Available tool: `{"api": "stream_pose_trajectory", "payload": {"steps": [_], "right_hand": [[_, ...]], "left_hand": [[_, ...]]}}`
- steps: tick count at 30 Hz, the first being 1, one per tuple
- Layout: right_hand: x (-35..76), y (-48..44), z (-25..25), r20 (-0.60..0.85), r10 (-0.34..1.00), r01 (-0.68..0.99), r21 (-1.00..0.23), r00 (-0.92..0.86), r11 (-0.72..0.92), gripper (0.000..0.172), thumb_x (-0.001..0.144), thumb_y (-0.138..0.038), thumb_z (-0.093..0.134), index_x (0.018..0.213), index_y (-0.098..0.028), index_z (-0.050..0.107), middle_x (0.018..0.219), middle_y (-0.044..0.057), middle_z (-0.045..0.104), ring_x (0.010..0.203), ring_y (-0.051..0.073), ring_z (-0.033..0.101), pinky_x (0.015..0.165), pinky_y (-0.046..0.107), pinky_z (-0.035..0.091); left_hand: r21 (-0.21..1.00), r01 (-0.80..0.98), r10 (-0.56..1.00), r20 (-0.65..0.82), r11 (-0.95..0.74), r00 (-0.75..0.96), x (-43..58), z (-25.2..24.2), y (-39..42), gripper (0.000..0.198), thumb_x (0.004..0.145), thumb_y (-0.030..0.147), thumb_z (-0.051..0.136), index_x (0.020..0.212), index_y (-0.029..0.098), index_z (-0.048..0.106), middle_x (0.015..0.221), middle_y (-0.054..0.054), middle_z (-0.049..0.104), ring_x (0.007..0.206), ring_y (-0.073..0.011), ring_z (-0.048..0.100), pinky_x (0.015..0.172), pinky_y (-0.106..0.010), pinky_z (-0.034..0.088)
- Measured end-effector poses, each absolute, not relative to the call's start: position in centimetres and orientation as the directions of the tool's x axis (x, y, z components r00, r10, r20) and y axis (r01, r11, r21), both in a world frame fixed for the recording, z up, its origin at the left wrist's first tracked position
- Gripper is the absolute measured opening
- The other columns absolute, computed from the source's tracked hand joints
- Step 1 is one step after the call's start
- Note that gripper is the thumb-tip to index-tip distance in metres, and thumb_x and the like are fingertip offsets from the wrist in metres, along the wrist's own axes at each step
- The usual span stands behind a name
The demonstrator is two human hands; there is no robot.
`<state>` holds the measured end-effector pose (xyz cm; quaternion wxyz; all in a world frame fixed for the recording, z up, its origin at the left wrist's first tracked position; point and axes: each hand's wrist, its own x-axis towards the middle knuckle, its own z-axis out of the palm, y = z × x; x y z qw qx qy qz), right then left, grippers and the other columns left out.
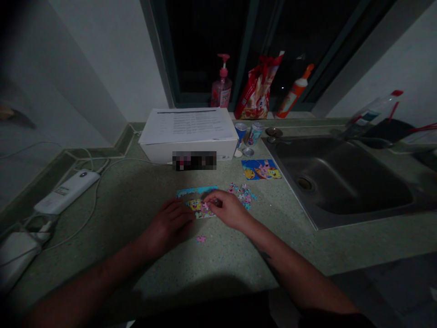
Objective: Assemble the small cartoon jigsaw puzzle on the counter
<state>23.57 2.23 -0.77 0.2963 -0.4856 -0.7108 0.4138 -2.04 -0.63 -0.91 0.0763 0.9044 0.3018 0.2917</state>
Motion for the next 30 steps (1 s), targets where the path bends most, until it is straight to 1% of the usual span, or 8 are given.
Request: {"api": "stream_pose_trajectory", "payload": {"steps": [7, 10, 14, 17, 21, 25, 28, 30], "right_hand": [[22.5, 1.5, -0.5, -0.036, 0.919, 0.316, -0.944, -0.393, 0.098, 0.009, 0.094, -0.025, 0.068, 0.100, -0.023, 0.074, 0.087, 0.000, 0.072, 0.075, 0.014, 0.063, 0.069, 0.028, 0.049], [21.9, 1.0, -0.6, -0.070, 0.911, 0.288, -0.956, -0.407, 0.056, 0.004, 0.093, -0.026, 0.071, 0.094, -0.022, 0.070, 0.081, -0.002, 0.068, 0.072, 0.014, 0.061, 0.068, 0.028, 0.049], [21.3, 0.6, -0.9, -0.109, 0.877, 0.206, -0.979, -0.468, -0.012, 0.009, 0.092, -0.024, 0.074, 0.090, -0.023, 0.066, 0.083, -0.003, 0.067, 0.073, 0.014, 0.062, 0.070, 0.029, 0.051], [21.2, 0.5, -1.1, -0.101, 0.867, 0.159, -0.987, -0.487, -0.025, 0.010, 0.092, -0.024, 0.074, 0.092, -0.023, 0.064, 0.083, -0.003, 0.065, 0.073, 0.013, 0.061, 0.070, 0.029, 0.051], [21.2, 0.5, -1.0, -0.100, 0.860, 0.164, -0.986, -0.500, -0.019, 0.014, 0.090, -0.025, 0.075, 0.091, -0.023, 0.062, 0.080, -0.004, 0.062, 0.070, 0.013, 0.058, 0.066, 0.028, 0.047], [21.0, 0.2, -0.3, -0.103, 0.845, 0.183, -0.983, -0.525, -0.006, 0.013, 0.090, -0.023, 0.073, 0.089, -0.024, 0.059, 0.075, -0.006, 0.058, 0.065, 0.012, 0.054, 0.062, 0.027, 0.044], [21.0, -0.1, 0.2, -0.080, 0.845, 0.226, -0.973, -0.529, 0.050, 0.011, 0.090, -0.020, 0.071, 0.089, -0.024, 0.061, 0.070, -0.006, 0.056, 0.062, 0.012, 0.052, 0.059, 0.026, 0.041], [21.2, 0.0, 0.5, -0.047, 0.868, 0.288, -0.951, -0.494, 0.112, 0.008, 0.091, -0.020, 0.070, 0.091, -0.024, 0.063, 0.069, -0.006, 0.056, 0.061, 0.012, 0.052, 0.058, 0.026, 0.040]], "left_hand": [[0.384, 0.559, 0.669, 0.547, -0.735, 0.504, -2.1, -1.2, -0.5, 0.022, 0.099, 0.018, 0.065, 0.121, 0.021, 0.069, 0.104, -0.009, 0.079, 0.099, -0.0260, 0.074, 0.094, -0.046, 0.058], [0.382, 0.517, 0.635, 0.574, -0.766, 0.518, -2.0, -1.1, -0.6, 0.024, 0.101, 0.017, 0.064, 0.124, 0.023, 0.067, 0.107, -0.008, 0.079, 0.099, -0.0246, 0.074, 0.091, -0.043, 0.059], [0.368, 0.416, 0.554, 0.606, -0.831, 0.571, -1.8, -0.8, -0.7, 0.020, 0.102, 0.015, 0.064, 0.120, 0.023, 0.066, 0.112, -0.007, 0.079, 0.100, -0.0223, 0.074, 0.091, -0.041, 0.059], [0.400, 0.370, 0.545, 0.596, -0.839, 0.590, -1.9, -0.6, -0.6, 0.018, 0.103, 0.014, 0.064, 0.119, 0.022, 0.067, 0.109, -0.006, 0.079, 0.098, -0.0209, 0.074, 0.089, -0.038, 0.060], [0.455, 0.342, 0.566, 0.589, -0.822, 0.576, -1.9, -0.8, -0.5, 0.017, 0.104, 0.013, 0.060, 0.116, 0.021, 0.068, 0.106, -0.006, 0.079, 0.096, -0.0204, 0.075, 0.087, -0.038, 0.061], [0.581, 0.326, 0.653, 0.541, -0.746, 0.529, -1.7, -1.3, -0.8, 0.011, 0.102, 0.015, 0.063, 0.108, 0.021, 0.069, 0.098, -0.005, 0.078, 0.091, -0.0200, 0.075, 0.083, -0.036, 0.061], [0.706, 0.310, 0.749, 0.471, -0.637, 0.467, -1.5, -1.6, -1.1, 0.008, 0.098, 0.015, 0.066, 0.102, 0.021, 0.070, 0.095, -0.004, 0.077, 0.088, -0.0190, 0.074, 0.079, -0.033, 0.060], [0.758, 0.321, 0.804, 0.430, -0.569, 0.411, -1.5, -1.7, -1.2, 0.008, 0.096, 0.015, 0.065, 0.098, 0.021, 0.071, 0.093, -0.004, 0.076, 0.087, -0.0187, 0.074, 0.078, -0.032, 0.060]]}}
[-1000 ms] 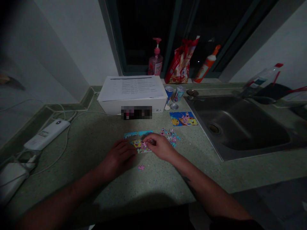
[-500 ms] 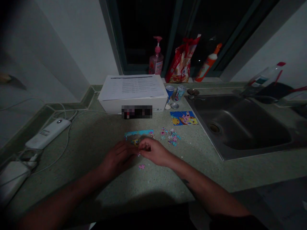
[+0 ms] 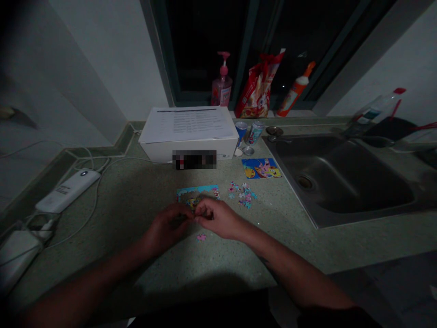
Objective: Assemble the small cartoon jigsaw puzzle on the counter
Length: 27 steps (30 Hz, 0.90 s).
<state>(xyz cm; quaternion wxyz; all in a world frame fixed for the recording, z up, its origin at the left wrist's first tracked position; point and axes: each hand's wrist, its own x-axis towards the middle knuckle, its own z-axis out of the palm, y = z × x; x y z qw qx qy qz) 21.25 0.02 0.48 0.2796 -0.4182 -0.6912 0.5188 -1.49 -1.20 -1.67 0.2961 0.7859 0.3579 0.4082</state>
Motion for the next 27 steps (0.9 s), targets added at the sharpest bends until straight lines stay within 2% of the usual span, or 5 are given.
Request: {"api": "stream_pose_trajectory", "payload": {"steps": [4, 10, 18, 23, 27], "right_hand": [[22.2, 0.7, 0.7, 0.147, 0.921, 0.386, -0.875, -0.360, 0.291, 0.005, 0.096, -0.022, 0.066, 0.099, -0.024, 0.069, 0.078, -0.003, 0.066, 0.062, 0.012, 0.056, 0.058, 0.026, 0.043], [22.9, 0.9, 1.1, 0.434, 0.831, 0.464, -0.690, -0.349, 0.555, 0.009, 0.103, -0.024, 0.061, 0.104, -0.024, 0.071, 0.096, 0.004, 0.073, 0.075, 0.015, 0.067, 0.068, 0.028, 0.053], [21.6, -0.3, 1.3, 0.457, 0.676, 0.493, -0.463, -0.578, 0.736, 0.020, 0.105, -0.031, 0.063, 0.122, -0.023, 0.069, 0.112, 0.007, 0.077, 0.101, 0.021, 0.076, 0.077, 0.031, 0.062], [21.7, -0.2, 0.9, 0.480, 0.677, 0.487, -0.471, -0.559, 0.736, 0.014, 0.108, -0.028, 0.058, 0.115, -0.025, 0.070, 0.106, 0.004, 0.078, 0.098, 0.018, 0.076, 0.078, 0.030, 0.063], [21.8, -0.2, 1.0, 0.475, 0.671, 0.498, -0.450, -0.570, 0.742, 0.019, 0.106, -0.035, 0.061, 0.119, -0.024, 0.069, 0.111, 0.006, 0.077, 0.100, 0.019, 0.076, 0.076, 0.031, 0.063]], "left_hand": [[0.836, 0.376, 0.912, 0.321, -0.399, 0.254, -1.5, -1.0, -1.1, 0.010, 0.092, 0.015, 0.064, 0.089, 0.021, 0.071, 0.087, -0.002, 0.075, 0.081, -0.0174, 0.073, 0.075, -0.030, 0.059], [0.923, 0.331, 0.980, 0.163, -0.194, 0.118, -1.5, 0.3, -0.9, 0.005, 0.087, 0.025, 0.070, 0.085, 0.021, 0.072, 0.084, -0.002, 0.076, 0.081, -0.0176, 0.073, 0.080, -0.030, 0.059], [0.971, 0.225, 0.992, 0.053, -0.077, 0.111, -1.3, -0.5, -0.9, 0.010, 0.082, 0.030, 0.072, 0.085, 0.021, 0.072, 0.083, -0.003, 0.077, 0.080, -0.0190, 0.073, 0.078, -0.032, 0.059], [0.982, 0.186, 0.990, -0.013, -0.014, 0.142, -1.2, -0.4, -0.8, 0.011, 0.080, 0.032, 0.073, 0.084, 0.022, 0.071, 0.083, -0.003, 0.076, 0.079, -0.0192, 0.072, 0.078, -0.033, 0.058], [0.988, 0.153, 0.990, -0.048, 0.028, 0.132, -1.3, -0.5, -0.6, 0.013, 0.079, 0.032, 0.075, 0.083, 0.022, 0.070, 0.083, -0.003, 0.076, 0.079, -0.0192, 0.071, 0.078, -0.033, 0.058]]}}
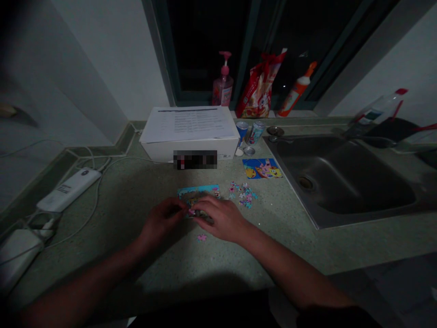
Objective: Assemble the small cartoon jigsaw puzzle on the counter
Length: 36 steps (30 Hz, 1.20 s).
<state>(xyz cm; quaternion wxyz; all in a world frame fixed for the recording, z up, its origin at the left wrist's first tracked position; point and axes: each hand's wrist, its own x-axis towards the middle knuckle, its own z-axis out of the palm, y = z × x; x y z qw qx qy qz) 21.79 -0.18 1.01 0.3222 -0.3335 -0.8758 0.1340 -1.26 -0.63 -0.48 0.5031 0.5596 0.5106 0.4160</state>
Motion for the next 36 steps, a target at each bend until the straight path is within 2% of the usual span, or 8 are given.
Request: {"api": "stream_pose_trajectory", "payload": {"steps": [3, 15, 18, 23, 36], "right_hand": [[21.6, -0.3, 1.0, 0.467, 0.666, 0.517, -0.420, -0.582, 0.746, 0.022, 0.107, -0.039, 0.061, 0.120, -0.023, 0.068, 0.113, 0.007, 0.077, 0.102, 0.020, 0.076, 0.076, 0.032, 0.064], [21.9, 0.1, 0.9, 0.528, 0.635, 0.529, -0.359, -0.564, 0.769, 0.011, 0.107, -0.028, 0.060, 0.113, -0.022, 0.067, 0.109, 0.006, 0.076, 0.098, 0.019, 0.076, 0.077, 0.031, 0.064], [22.0, 0.1, 0.9, 0.545, 0.632, 0.525, -0.361, -0.551, 0.770, 0.009, 0.106, -0.027, 0.061, 0.111, -0.022, 0.067, 0.108, 0.006, 0.075, 0.097, 0.019, 0.075, 0.076, 0.031, 0.064], [21.8, 0.0, 1.1, 0.588, 0.564, 0.495, -0.296, -0.579, 0.817, 0.019, 0.105, -0.027, 0.063, 0.122, -0.021, 0.067, 0.116, 0.009, 0.073, 0.102, 0.021, 0.074, 0.080, 0.033, 0.065], [21.5, 0.1, 1.5, 0.589, 0.553, 0.523, -0.243, -0.589, 0.817, 0.014, 0.102, -0.026, 0.065, 0.115, -0.024, 0.072, 0.122, 0.010, 0.076, 0.109, 0.025, 0.074, 0.092, 0.046, 0.063]], "left_hand": [[0.990, 0.135, 0.988, -0.066, 0.048, 0.137, -1.2, -0.4, -0.6, 0.014, 0.078, 0.033, 0.077, 0.082, 0.022, 0.069, 0.082, -0.003, 0.075, 0.078, -0.0192, 0.070, 0.078, -0.033, 0.057], [0.987, 0.050, 0.975, -0.160, 0.154, 0.156, -0.9, 0.8, -0.6, 0.021, 0.073, 0.036, 0.080, 0.079, 0.020, 0.068, 0.079, -0.003, 0.073, 0.078, -0.0196, 0.068, 0.081, -0.033, 0.054], [0.988, 0.043, 0.974, -0.155, 0.150, 0.164, -0.9, 0.7, -0.6, 0.021, 0.074, 0.036, 0.079, 0.079, 0.020, 0.067, 0.079, -0.003, 0.073, 0.077, -0.0201, 0.068, 0.080, -0.034, 0.054], [0.987, 0.047, 0.972, -0.157, 0.151, 0.174, -0.9, 0.5, -0.7, 0.018, 0.076, 0.035, 0.078, 0.081, 0.020, 0.068, 0.082, -0.004, 0.074, 0.080, -0.0207, 0.069, 0.082, -0.035, 0.055], [0.993, 0.077, 0.974, -0.103, 0.089, 0.202, -1.1, -0.1, -0.7, 0.019, 0.082, 0.037, 0.075, 0.084, 0.021, 0.067, 0.085, -0.005, 0.076, 0.080, -0.0211, 0.071, 0.080, -0.036, 0.058]]}}
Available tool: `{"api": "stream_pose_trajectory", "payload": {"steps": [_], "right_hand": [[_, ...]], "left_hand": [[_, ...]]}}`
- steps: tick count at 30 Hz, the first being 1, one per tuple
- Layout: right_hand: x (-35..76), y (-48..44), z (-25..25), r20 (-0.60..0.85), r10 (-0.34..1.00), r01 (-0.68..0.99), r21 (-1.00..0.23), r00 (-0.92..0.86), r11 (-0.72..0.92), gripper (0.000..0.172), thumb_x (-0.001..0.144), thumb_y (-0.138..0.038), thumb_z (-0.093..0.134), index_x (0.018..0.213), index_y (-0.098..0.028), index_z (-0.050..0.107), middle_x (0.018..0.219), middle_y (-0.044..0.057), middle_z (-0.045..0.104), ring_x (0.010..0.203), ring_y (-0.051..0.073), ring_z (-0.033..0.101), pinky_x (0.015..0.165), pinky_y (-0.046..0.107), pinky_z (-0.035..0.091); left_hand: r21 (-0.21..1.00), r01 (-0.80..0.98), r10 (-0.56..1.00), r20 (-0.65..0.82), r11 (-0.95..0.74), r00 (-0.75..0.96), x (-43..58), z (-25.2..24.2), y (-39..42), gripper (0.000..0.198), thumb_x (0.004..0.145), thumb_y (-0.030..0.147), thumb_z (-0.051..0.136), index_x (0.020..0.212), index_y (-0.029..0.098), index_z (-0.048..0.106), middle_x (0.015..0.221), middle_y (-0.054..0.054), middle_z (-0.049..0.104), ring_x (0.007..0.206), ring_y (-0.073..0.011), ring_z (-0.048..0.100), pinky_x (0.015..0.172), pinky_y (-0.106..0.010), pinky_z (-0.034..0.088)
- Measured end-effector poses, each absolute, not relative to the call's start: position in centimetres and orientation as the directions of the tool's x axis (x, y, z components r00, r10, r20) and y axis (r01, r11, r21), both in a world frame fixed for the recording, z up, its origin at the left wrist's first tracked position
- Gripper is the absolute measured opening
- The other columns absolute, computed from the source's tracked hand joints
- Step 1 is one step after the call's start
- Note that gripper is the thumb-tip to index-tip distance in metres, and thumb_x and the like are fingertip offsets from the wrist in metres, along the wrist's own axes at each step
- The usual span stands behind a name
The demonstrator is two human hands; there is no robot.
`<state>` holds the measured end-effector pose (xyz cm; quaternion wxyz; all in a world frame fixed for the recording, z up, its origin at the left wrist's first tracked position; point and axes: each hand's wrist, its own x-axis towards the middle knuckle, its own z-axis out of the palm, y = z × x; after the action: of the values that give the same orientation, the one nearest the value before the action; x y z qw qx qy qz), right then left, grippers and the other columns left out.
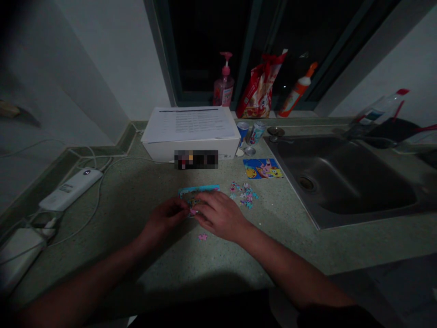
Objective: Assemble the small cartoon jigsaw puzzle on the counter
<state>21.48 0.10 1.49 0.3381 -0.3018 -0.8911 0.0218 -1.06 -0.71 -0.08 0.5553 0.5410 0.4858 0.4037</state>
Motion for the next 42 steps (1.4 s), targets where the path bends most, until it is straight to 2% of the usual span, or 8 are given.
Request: {"api": "stream_pose_trajectory", "payload": {"steps": [3, 6, 10, 14, 20, 30, 38, 42], "right_hand": [[21.5, 0.2, 1.3, 0.597, 0.574, 0.511, -0.297, -0.560, 0.807, 0.014, 0.101, -0.026, 0.067, 0.114, -0.024, 0.071, 0.124, 0.011, 0.075, 0.112, 0.026, 0.073, 0.093, 0.046, 0.062], [22.4, 0.7, 1.1, 0.560, 0.641, 0.532, -0.371, -0.526, 0.761, 0.014, 0.100, -0.026, 0.069, 0.114, -0.023, 0.070, 0.132, 0.014, 0.071, 0.120, 0.027, 0.070, 0.097, 0.047, 0.061], [24.6, 2.0, 0.9, 0.484, 0.716, 0.581, -0.423, -0.503, 0.695, 0.017, 0.099, -0.026, 0.070, 0.116, -0.027, 0.070, 0.139, 0.011, 0.068, 0.132, 0.029, 0.065, 0.106, 0.052, 0.057], [26.1, 2.9, 0.6, 0.417, 0.739, 0.617, -0.409, -0.528, 0.672, 0.014, 0.097, -0.024, 0.073, 0.110, -0.026, 0.072, 0.142, 0.012, 0.067, 0.138, 0.031, 0.061, 0.112, 0.057, 0.052], [25.9, 2.9, 0.1, 0.318, 0.747, 0.629, -0.405, -0.584, 0.664, 0.017, 0.091, -0.017, 0.077, 0.106, -0.025, 0.076, 0.145, 0.012, 0.066, 0.142, 0.032, 0.058, 0.114, 0.060, 0.051], [25.7, 2.8, 0.0, 0.238, 0.758, 0.658, -0.385, -0.607, 0.647, 0.016, 0.091, -0.019, 0.081, 0.106, -0.022, 0.078, 0.145, 0.015, 0.067, 0.145, 0.035, 0.055, 0.116, 0.064, 0.049], [25.8, 2.9, -0.2, 0.251, 0.759, 0.659, -0.382, -0.601, 0.648, 0.022, 0.091, -0.019, 0.080, 0.112, -0.024, 0.079, 0.143, 0.014, 0.068, 0.145, 0.035, 0.056, 0.116, 0.064, 0.049], [25.9, 2.9, -0.2, 0.300, 0.737, 0.640, -0.367, -0.606, 0.675, 0.016, 0.095, -0.017, 0.075, 0.106, -0.026, 0.081, 0.142, 0.011, 0.069, 0.145, 0.032, 0.056, 0.115, 0.060, 0.051]], "left_hand": [[0.989, 0.151, 0.976, -0.030, -0.003, 0.217, -1.1, 0.0, -0.8, 0.013, 0.085, 0.033, 0.071, 0.088, 0.020, 0.068, 0.087, -0.005, 0.076, 0.083, -0.0208, 0.072, 0.083, -0.035, 0.058], [0.933, 0.300, 0.967, 0.138, -0.200, 0.214, -1.4, -0.2, -0.9, 0.009, 0.091, 0.028, 0.067, 0.094, 0.020, 0.070, 0.094, -0.007, 0.077, 0.088, -0.0212, 0.072, 0.084, -0.035, 0.057], [0.705, 0.481, 0.852, 0.391, -0.521, 0.350, -1.9, -0.8, -0.7, 0.012, 0.094, 0.020, 0.063, 0.103, 0.021, 0.071, 0.102, -0.008, 0.077, 0.098, -0.0247, 0.070, 0.092, -0.043, 0.056], [0.499, 0.511, 0.713, 0.440, -0.699, 0.546, -2.0, -1.2, -0.5, 0.019, 0.096, 0.014, 0.062, 0.111, 0.022, 0.071, 0.110, -0.008, 0.079, 0.107, -0.0269, 0.070, 0.103, -0.051, 0.052], [0.432, 0.518, 0.671, 0.391, -0.738, 0.630, -2.0, -1.4, -0.6, 0.021, 0.097, 0.017, 0.063, 0.115, 0.023, 0.070, 0.120, -0.006, 0.078, 0.118, -0.0273, 0.069, 0.118, -0.057, 0.042], [0.400, 0.521, 0.651, 0.351, -0.754, 0.673, -1.8, -1.3, -0.7, 0.021, 0.096, 0.016, 0.065, 0.115, 0.023, 0.071, 0.122, -0.007, 0.079, 0.120, -0.0290, 0.068, 0.121, -0.061, 0.038], [0.442, 0.512, 0.666, 0.339, -0.737, 0.665, -1.9, -1.3, -0.8, 0.023, 0.096, 0.015, 0.065, 0.116, 0.023, 0.073, 0.122, -0.008, 0.079, 0.120, -0.0283, 0.068, 0.124, -0.060, 0.036], [0.406, 0.501, 0.637, 0.353, -0.764, 0.685, -1.9, -1.2, -0.8, 0.023, 0.097, 0.016, 0.064, 0.117, 0.024, 0.073, 0.122, -0.007, 0.079, 0.121, -0.0277, 0.068, 0.125, -0.059, 0.035]]}}
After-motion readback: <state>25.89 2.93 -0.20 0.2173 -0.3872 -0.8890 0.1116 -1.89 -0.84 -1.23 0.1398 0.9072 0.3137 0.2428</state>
